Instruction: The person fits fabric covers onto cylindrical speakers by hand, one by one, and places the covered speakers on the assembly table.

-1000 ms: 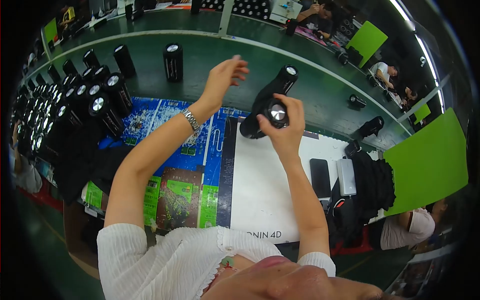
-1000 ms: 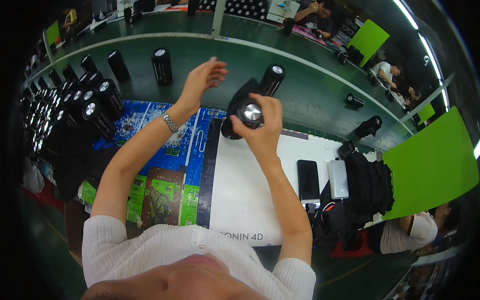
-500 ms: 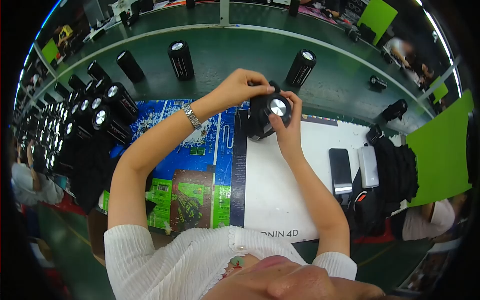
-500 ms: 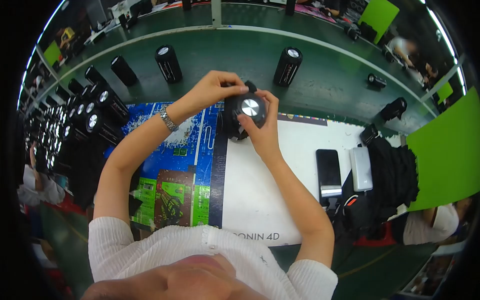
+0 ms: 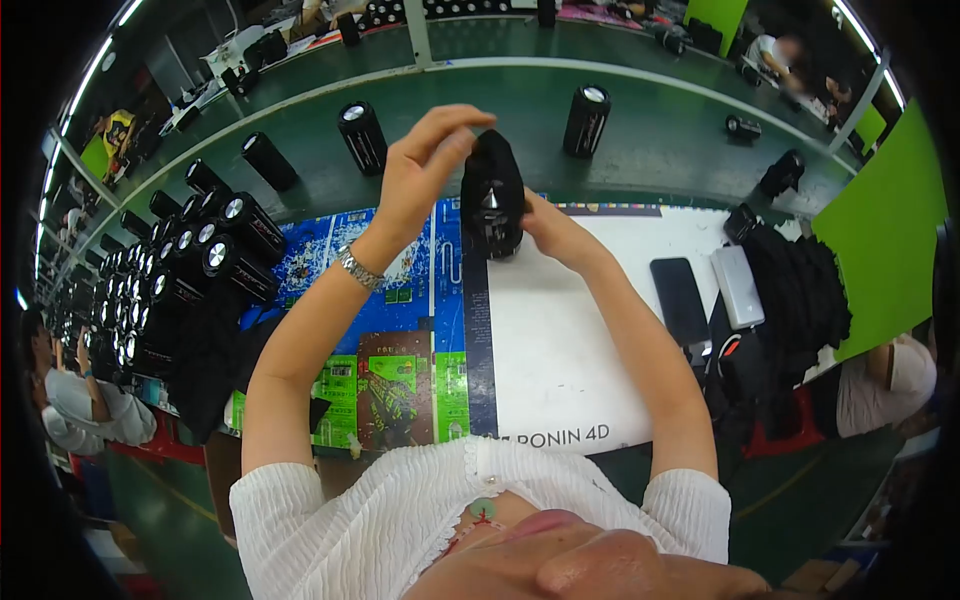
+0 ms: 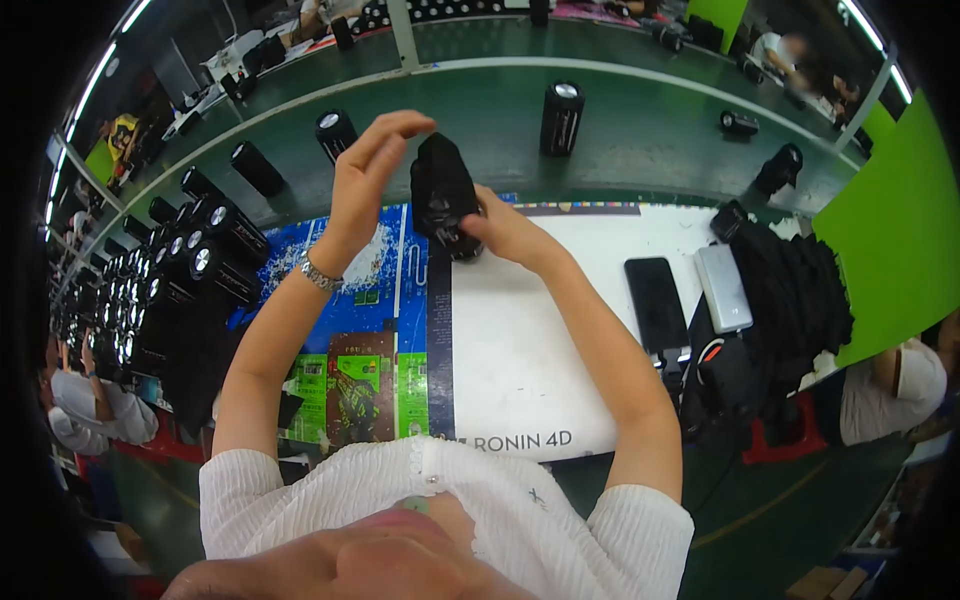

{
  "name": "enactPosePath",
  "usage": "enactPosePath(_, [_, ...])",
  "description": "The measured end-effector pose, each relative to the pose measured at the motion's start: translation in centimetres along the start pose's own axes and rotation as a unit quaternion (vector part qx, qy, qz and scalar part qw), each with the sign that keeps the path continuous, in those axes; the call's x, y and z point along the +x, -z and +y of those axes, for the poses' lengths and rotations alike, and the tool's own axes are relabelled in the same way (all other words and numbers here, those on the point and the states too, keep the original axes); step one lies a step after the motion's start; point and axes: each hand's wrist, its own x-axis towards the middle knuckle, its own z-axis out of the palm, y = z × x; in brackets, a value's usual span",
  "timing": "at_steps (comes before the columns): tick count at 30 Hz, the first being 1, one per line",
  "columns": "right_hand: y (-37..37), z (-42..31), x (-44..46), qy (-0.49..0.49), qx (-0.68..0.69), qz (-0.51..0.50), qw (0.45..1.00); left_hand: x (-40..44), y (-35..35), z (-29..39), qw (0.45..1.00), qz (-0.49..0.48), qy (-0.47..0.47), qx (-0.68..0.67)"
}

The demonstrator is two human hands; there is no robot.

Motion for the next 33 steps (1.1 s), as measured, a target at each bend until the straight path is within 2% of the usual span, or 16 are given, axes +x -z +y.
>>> enactPosePath(3, [1.4,-0.4,1.9,-0.037,0.255,0.193,0.947,0.7,-0.4,-3.9,0.969,0.078,0.121,-0.199])
enactPosePath(5, [0.3,-2.9,3.6,-0.098,0.221,0.219,0.945,0.1,-3.2,-4.3,0.896,0.092,0.272,-0.338])
enactPosePath(6, [-0.4,-3.8,4.4,-0.127,0.205,0.236,0.941,-0.7,-5.0,-4.1,0.888,0.109,0.314,-0.317])
enactPosePath(8, [-1.0,-3.6,4.6,-0.103,0.259,0.288,0.916,-1.9,-5.5,-5.6,0.935,0.085,0.182,-0.292])
enactPosePath(11, [-1.6,-0.4,2.9,-0.025,0.284,0.292,0.913,-3.8,-5.9,-7.9,0.930,0.108,0.212,-0.281])
enactPosePath(13, [-2.3,3.0,0.8,0.008,0.104,0.305,0.947,-5.3,-7.2,-8.2,0.916,0.194,0.219,-0.274])
enactPosePath(16, [-2.5,4.7,-0.1,0.021,-0.060,0.330,0.942,-6.4,-6.5,-9.9,0.952,0.187,0.192,-0.150])
enactPosePath(18, [-1.2,2.6,0.3,-0.108,0.191,0.297,0.929,-6.4,-6.3,-10.6,0.955,0.175,0.189,-0.148])
enactPosePath(20, [-2.5,0.0,0.0,0.045,-0.087,0.334,0.937,-6.2,-6.1,-11.9,0.948,0.166,0.201,-0.182])
enactPosePath(21, [-2.9,0.5,-0.4,0.073,-0.027,0.281,0.957,-6.2,-6.2,-11.6,0.966,0.174,0.151,-0.119])
enactPosePath(22, [-3.6,-2.3,-0.8,0.016,-0.140,0.254,0.957,-6.7,-5.5,-13.5,0.984,0.136,0.104,-0.048])
enactPosePath(24, [-2.5,-3.2,-1.0,0.030,-0.234,0.196,0.952,-6.7,-3.2,-18.3,0.993,0.076,0.053,0.072])
enactPosePath(26, [-0.2,-4.7,-1.3,0.003,-0.288,0.176,0.941,-4.6,-1.3,-11.5,0.959,-0.004,0.262,0.112])
enactPosePath(27, [1.2,-5.6,-1.5,0.008,-0.333,0.209,0.919,-4.4,0.6,-10.2,0.959,-0.059,0.201,0.191])
enactPosePath(30, [8.0,-5.9,-1.9,0.029,-0.379,0.365,0.850,-3.1,6.4,-1.1,0.888,-0.236,0.214,0.330])
enactPosePath(33, [15.6,-5.6,-2.1,-0.026,-0.427,0.500,0.753,-5.2,11.7,6.7,0.751,-0.322,0.208,0.538])
